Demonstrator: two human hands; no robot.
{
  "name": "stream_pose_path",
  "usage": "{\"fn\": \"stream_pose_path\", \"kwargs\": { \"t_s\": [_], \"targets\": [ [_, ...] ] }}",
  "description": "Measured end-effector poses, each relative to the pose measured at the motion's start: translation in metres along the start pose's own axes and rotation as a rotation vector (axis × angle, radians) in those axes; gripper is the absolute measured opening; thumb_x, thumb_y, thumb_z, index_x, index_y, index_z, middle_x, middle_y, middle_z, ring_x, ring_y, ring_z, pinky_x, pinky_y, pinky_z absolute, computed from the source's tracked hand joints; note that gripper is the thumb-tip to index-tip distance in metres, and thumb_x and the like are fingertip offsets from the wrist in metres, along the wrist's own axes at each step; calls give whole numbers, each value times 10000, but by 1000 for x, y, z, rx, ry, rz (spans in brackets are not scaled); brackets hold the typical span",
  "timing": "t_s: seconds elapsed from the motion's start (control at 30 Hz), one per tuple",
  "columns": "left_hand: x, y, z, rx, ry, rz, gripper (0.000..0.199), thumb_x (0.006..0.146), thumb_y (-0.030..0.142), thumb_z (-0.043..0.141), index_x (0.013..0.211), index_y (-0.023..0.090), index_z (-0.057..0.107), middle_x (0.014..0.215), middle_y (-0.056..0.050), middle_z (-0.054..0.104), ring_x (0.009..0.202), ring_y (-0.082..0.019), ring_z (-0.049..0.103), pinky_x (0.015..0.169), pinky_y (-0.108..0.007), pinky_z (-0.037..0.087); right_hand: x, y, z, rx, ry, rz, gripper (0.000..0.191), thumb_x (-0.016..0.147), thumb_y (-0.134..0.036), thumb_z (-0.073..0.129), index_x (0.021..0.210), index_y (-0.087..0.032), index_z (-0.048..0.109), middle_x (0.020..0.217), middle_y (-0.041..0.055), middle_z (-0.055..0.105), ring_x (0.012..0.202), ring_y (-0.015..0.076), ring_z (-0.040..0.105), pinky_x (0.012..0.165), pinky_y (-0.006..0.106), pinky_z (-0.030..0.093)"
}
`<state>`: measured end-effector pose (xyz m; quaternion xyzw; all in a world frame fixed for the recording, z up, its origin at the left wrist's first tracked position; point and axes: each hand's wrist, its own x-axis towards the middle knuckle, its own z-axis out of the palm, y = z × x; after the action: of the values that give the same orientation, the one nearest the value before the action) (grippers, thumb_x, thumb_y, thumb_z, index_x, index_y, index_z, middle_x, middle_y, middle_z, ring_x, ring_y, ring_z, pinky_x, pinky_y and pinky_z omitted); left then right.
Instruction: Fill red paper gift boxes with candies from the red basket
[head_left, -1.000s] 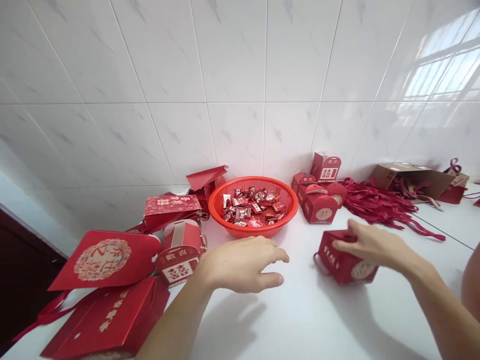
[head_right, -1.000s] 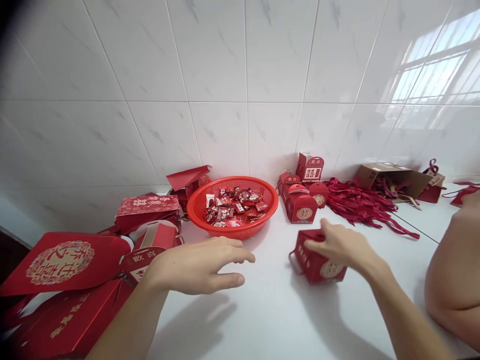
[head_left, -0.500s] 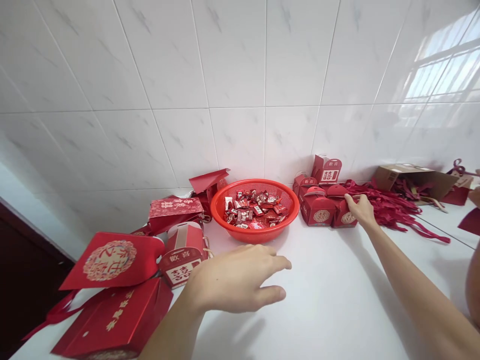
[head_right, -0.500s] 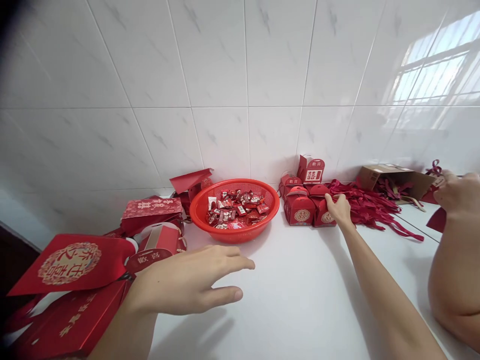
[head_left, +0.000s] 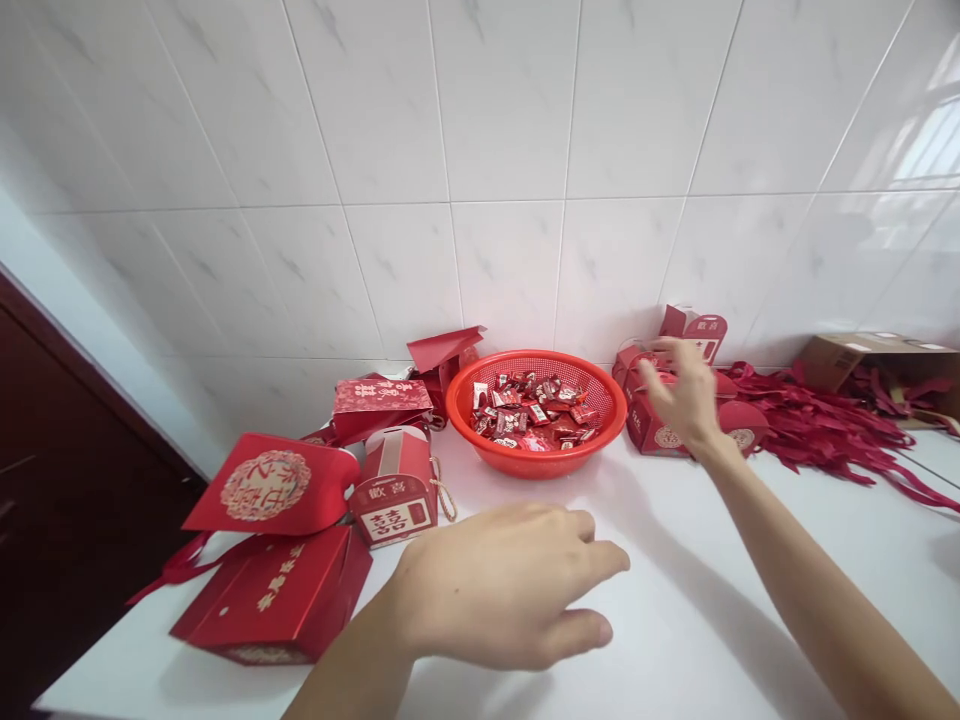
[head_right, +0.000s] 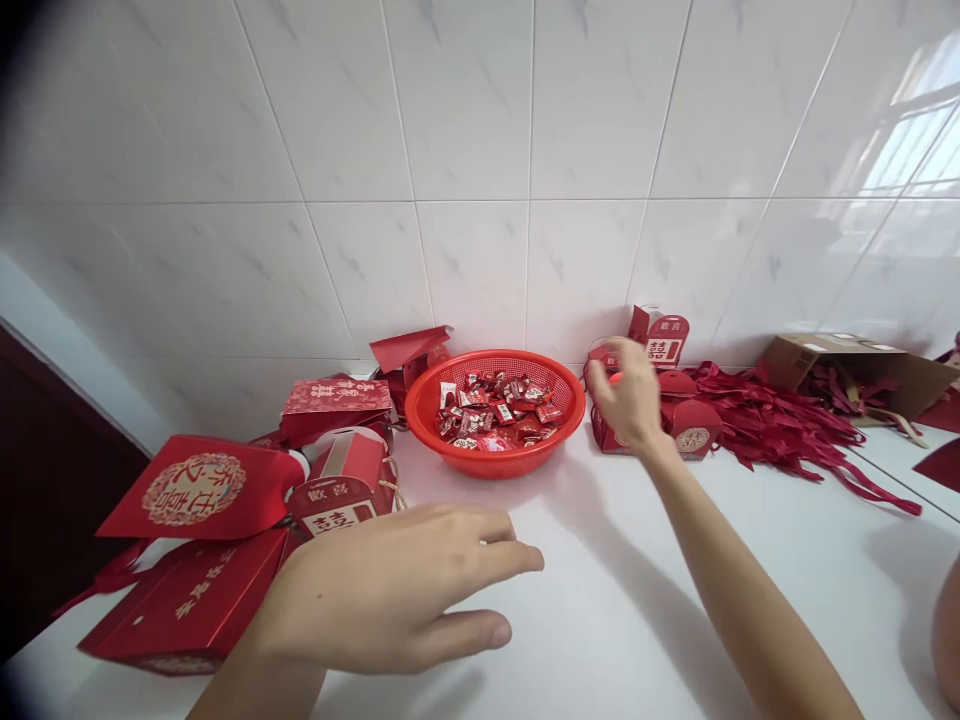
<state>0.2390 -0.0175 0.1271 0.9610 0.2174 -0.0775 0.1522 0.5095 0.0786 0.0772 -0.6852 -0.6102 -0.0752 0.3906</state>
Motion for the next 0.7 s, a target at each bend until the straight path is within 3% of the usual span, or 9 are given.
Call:
{"fn": "stream_pose_path", "kwargs": {
  "t_s": [0.1,0.2,0.23,0.3,0.47,0.6,0.7],
  "targets": [
    [-5,2,0,-37,14,23,324,975,370,567,1276,256,608,1116,-68,675,967,-254,661,812,-325,479,-15,-70,21,133,-227,-387,356,998,-319,453,1316,-207,569,1253,116,657,1133,235,623,1005,363,462],
    [-13,2,-2,-80,39,-5,348,973,370,574,1307,278,598,1178,-63,670,995,-253,663,827,-323,486,-38,-130,46,210,-447,-738,444,925,-240,593,1356,-347,576,1372,20,611,1080,192,659,888,290,512],
    [-15,1,-4,-85,51,-12,361,969,374,581,1318,280,597,1208,-62,667,1004,-257,665,823,-327,490,-45,-145,54,200,-535,-881,506,937,-188,547,1423,-330,521,1445,61,554,1034,204,677,836,312,528],
    [-20,-1,-6,-88,88,-11,379,963,375,598,1327,272,602,1272,-65,658,1046,-267,663,852,-339,497,-55,-164,68,150,-615,-1033,546,959,-160,484,1485,-302,446,1547,100,446,964,214,701,759,324,540],
    [-29,-8,-9,-131,171,8,393,966,331,612,1350,251,593,1345,-59,641,1168,-256,631,1005,-350,463,-57,-174,86,44,-657,-1058,370,960,-163,486,1319,-196,571,1625,129,346,907,224,718,691,332,534],
    [-29,-16,-10,-158,184,-6,407,973,338,606,1376,286,572,1363,-38,634,1244,-249,588,1054,-355,431,-53,-181,78,41,-668,-1052,309,979,-238,491,1270,-261,589,1622,56,365,904,214,696,673,317,507],
    [-27,-20,-12,-154,201,-32,421,978,356,599,1393,292,561,1369,-36,628,1260,-246,571,1071,-365,416,-51,-187,66,53,-702,-1023,228,970,-260,511,1157,-274,641,1549,15,464,865,196,677,654,300,476]
  ]
}}
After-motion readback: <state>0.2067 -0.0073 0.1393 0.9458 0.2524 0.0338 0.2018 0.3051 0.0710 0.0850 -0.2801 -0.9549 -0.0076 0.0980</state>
